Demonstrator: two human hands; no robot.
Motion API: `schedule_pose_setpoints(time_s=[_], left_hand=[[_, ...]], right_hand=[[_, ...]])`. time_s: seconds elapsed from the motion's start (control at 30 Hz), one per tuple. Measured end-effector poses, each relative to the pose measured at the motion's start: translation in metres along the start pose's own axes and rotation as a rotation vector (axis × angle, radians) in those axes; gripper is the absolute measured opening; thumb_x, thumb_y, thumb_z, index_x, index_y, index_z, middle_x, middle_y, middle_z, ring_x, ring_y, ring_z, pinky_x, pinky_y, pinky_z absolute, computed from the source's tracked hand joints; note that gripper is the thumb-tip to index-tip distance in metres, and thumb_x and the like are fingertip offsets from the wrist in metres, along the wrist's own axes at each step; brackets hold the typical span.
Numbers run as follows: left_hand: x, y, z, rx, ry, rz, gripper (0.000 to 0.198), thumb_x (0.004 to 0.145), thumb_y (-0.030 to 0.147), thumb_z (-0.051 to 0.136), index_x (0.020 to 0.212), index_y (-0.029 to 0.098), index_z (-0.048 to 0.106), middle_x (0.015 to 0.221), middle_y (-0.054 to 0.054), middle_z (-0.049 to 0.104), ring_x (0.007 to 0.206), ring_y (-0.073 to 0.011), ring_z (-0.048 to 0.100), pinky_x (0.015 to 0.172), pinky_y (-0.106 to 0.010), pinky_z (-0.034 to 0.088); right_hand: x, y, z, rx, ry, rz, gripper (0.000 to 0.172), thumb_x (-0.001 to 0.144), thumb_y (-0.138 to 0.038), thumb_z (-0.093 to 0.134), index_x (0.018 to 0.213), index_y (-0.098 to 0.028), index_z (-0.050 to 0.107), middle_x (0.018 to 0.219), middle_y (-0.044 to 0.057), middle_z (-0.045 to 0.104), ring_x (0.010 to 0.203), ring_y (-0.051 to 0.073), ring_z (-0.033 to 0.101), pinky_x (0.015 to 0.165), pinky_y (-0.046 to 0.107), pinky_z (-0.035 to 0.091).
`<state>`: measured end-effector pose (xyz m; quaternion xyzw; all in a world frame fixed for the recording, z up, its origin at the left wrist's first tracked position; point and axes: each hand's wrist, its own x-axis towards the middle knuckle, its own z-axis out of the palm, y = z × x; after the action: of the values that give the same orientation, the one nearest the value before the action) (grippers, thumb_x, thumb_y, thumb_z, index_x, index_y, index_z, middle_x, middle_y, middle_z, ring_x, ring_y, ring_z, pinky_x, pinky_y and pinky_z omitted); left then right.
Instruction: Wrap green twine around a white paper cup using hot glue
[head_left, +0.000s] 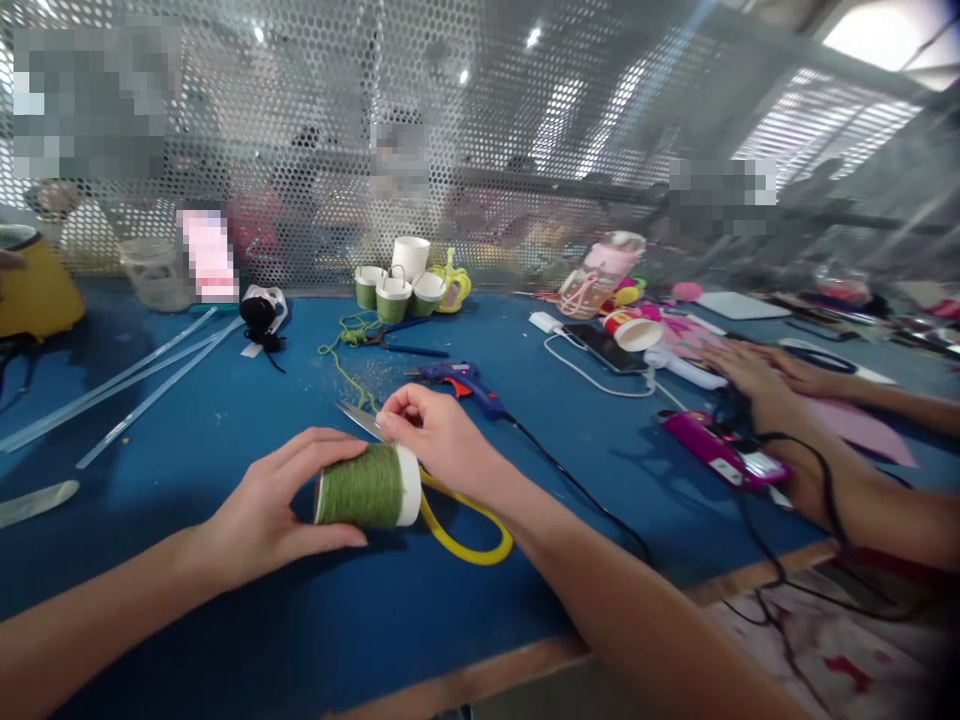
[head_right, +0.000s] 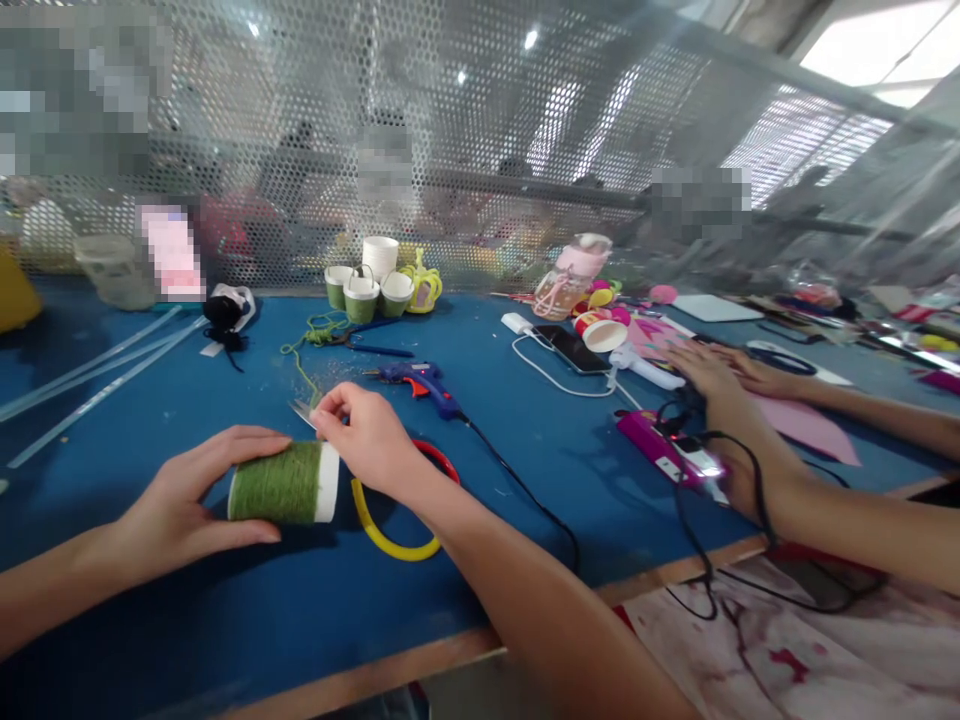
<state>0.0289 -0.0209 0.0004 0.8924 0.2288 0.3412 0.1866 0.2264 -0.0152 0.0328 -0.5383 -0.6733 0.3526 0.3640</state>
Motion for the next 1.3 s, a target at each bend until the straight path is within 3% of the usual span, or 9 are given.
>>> schedule_pose_setpoints(time_s=[0.33, 0.47, 0.63, 0.73, 0.83, 1.03, 1.17, 1.3], left_hand=[[-0.003, -0.004, 0.004, 0.0, 0.022, 0.014, 0.049, 0.079, 0.037, 0.063, 0.12, 0.021, 0.044, 0.115, -0.01, 0.054, 0.105, -0.0217, 0.054, 0.09, -0.035, 0.046], [-0.003, -0.005, 0.003, -0.021, 0.053, -0.008, 0.049, 0.077, 0.037, 0.065, 0.119, 0.021, 0.046, 0.114, -0.01, 0.055, 0.105, -0.022, 0.055, 0.09, -0.035, 0.046], [0.002, -0.01, 0.002, -0.137, 0.173, -0.279, 0.047, 0.072, 0.04, 0.068, 0.111, 0.02, 0.05, 0.104, -0.008, 0.061, 0.094, -0.0237, 0.06, 0.084, -0.039, 0.049], [0.005, -0.012, 0.002, -0.287, 0.216, -0.468, 0.051, 0.069, 0.042, 0.068, 0.11, 0.018, 0.049, 0.099, -0.007, 0.063, 0.086, -0.0235, 0.063, 0.078, -0.039, 0.052], [0.006, -0.013, 0.004, -0.383, 0.21, -0.515, 0.052, 0.067, 0.039, 0.07, 0.109, 0.018, 0.049, 0.099, -0.007, 0.062, 0.086, -0.0226, 0.063, 0.079, -0.038, 0.052], [0.007, -0.013, 0.006, -0.558, 0.21, -0.532, 0.067, 0.066, 0.032, 0.07, 0.122, 0.02, 0.036, 0.11, -0.007, 0.054, 0.097, -0.0222, 0.058, 0.085, -0.037, 0.048], [0.009, -0.013, 0.004, -0.612, 0.14, -0.589, 0.052, 0.075, 0.038, 0.06, 0.118, 0.017, 0.041, 0.093, -0.005, 0.057, 0.082, -0.0197, 0.059, 0.073, -0.034, 0.051], [0.009, -0.011, 0.002, -0.556, 0.145, -0.525, 0.045, 0.075, 0.035, 0.062, 0.113, 0.018, 0.046, 0.096, -0.005, 0.058, 0.084, -0.0199, 0.059, 0.074, -0.033, 0.05]], right_hand=[[0.001, 0.006, 0.001, -0.044, -0.024, -0.014, 0.007, 0.077, -0.02, 0.053, 0.07, -0.016, 0.053, 0.067, 0.0, 0.058, 0.06, 0.011, 0.05, 0.057, 0.024, 0.039], [0.005, 0.01, -0.001, -0.045, 0.027, -0.033, 0.012, 0.079, -0.026, 0.052, 0.074, -0.016, 0.056, 0.072, 0.002, 0.059, 0.066, 0.012, 0.052, 0.062, 0.026, 0.04], [0.007, 0.009, -0.008, 0.01, 0.189, -0.03, 0.026, 0.083, -0.039, 0.047, 0.073, -0.016, 0.052, 0.069, 0.002, 0.057, 0.063, 0.012, 0.05, 0.06, 0.026, 0.039], [0.003, 0.006, -0.007, 0.096, 0.043, -0.001, 0.034, 0.083, -0.046, 0.045, 0.069, -0.017, 0.051, 0.063, 0.0, 0.053, 0.056, 0.01, 0.044, 0.053, 0.024, 0.035], [-0.002, 0.006, 0.0, 0.193, -0.097, -0.008, 0.031, 0.083, -0.042, 0.047, 0.067, -0.016, 0.05, 0.06, -0.003, 0.046, 0.054, 0.009, 0.039, 0.051, 0.023, 0.031], [-0.006, 0.005, 0.009, 0.152, -0.055, -0.093, 0.022, 0.082, -0.032, 0.049, 0.066, -0.016, 0.051, 0.063, -0.003, 0.046, 0.059, 0.009, 0.04, 0.056, 0.023, 0.033], [-0.007, 0.002, 0.007, 0.128, -0.097, -0.129, 0.021, 0.082, -0.029, 0.049, 0.066, -0.016, 0.051, 0.064, -0.003, 0.047, 0.061, 0.01, 0.042, 0.057, 0.023, 0.035], [-0.004, 0.003, 0.003, 0.197, -0.024, -0.003, 0.018, 0.082, -0.033, 0.048, 0.073, -0.017, 0.05, 0.065, -0.002, 0.052, 0.06, 0.01, 0.048, 0.058, 0.023, 0.039]])
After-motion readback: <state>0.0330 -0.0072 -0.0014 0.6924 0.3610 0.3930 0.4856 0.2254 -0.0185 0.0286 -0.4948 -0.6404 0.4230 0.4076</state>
